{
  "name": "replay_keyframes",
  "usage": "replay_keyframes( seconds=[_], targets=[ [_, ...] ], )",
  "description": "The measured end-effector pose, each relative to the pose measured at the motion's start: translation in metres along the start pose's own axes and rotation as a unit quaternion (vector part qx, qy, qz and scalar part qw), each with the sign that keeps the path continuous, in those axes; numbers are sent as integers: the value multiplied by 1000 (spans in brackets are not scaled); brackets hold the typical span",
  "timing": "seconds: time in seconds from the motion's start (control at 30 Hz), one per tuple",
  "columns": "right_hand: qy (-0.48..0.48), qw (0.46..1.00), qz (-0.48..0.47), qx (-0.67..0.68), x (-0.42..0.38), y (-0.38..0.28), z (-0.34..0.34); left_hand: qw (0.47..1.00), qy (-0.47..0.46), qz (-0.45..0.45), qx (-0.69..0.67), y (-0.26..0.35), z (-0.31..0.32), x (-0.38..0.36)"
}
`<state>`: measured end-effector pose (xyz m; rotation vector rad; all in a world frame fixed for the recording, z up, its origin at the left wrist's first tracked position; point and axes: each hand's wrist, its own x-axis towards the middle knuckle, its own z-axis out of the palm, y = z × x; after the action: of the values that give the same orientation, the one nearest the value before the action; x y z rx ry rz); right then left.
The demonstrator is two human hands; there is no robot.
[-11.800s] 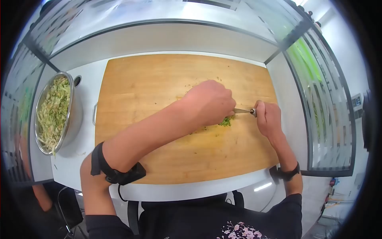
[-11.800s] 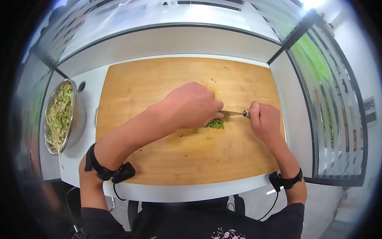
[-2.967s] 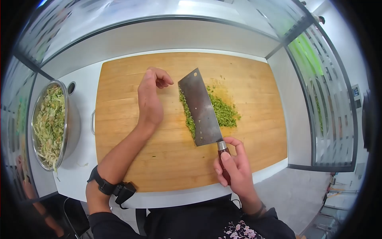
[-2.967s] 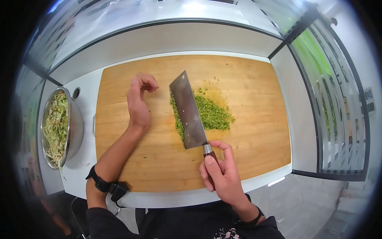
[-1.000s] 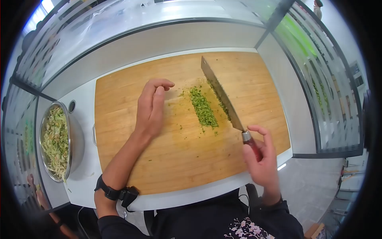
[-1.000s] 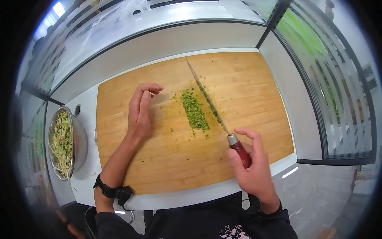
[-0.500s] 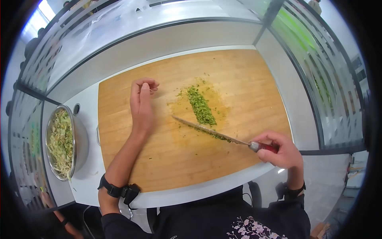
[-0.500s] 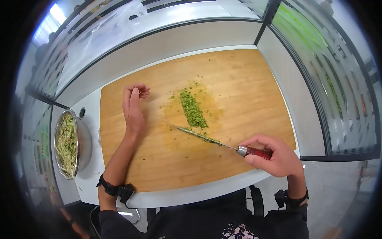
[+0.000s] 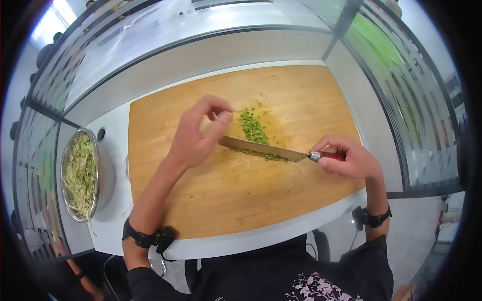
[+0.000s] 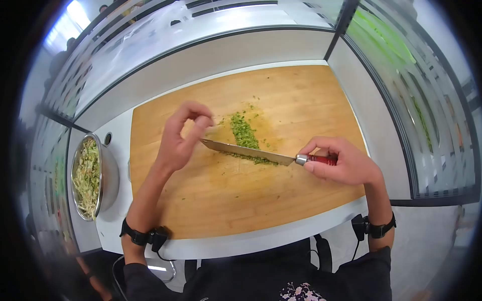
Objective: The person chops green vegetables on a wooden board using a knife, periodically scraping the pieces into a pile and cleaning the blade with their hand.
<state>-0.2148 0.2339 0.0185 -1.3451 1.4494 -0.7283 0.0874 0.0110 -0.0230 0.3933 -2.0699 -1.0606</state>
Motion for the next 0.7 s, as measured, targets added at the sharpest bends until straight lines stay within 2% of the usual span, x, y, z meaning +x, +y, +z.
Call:
replay_keyframes(
  seconds=[0.03, 0.1, 0.17, 0.2, 0.3, 0.37, 0.47, 0.57, 0.7],
  targets=[
    [-8, 1000, 19, 20, 3, -2, -2, 998, -49, 6, 41, 12, 0, 5],
    [-34, 999, -8, -22, 7, -3, -8, 982, -143, 17, 123, 33, 4, 15],
    [-49, 995, -38, -75, 10, -6, -13, 944, -245, 44, 215, 44, 10, 25],
    [-52, 995, -18, -79, 10, -11, -14, 918, -295, 57, 258, 47, 15, 28],
    [-47, 995, 24, -83, 9, -24, -12, 885, -369, 28, 283, 41, 34, 26],
    [-29, 996, 26, -80, 8, -22, -11, 875, -381, 7, 297, 38, 42, 27],
    [-15, 986, -7, -163, 10, -22, -12, 867, -398, -43, 296, 39, 43, 33],
    [30, 930, -9, -366, 10, -51, 3, 859, -412, -66, 295, 41, 42, 33],
    [84, 895, 15, -437, 32, -38, 20, 860, -410, -90, 291, 46, 44, 31]
  ],
)
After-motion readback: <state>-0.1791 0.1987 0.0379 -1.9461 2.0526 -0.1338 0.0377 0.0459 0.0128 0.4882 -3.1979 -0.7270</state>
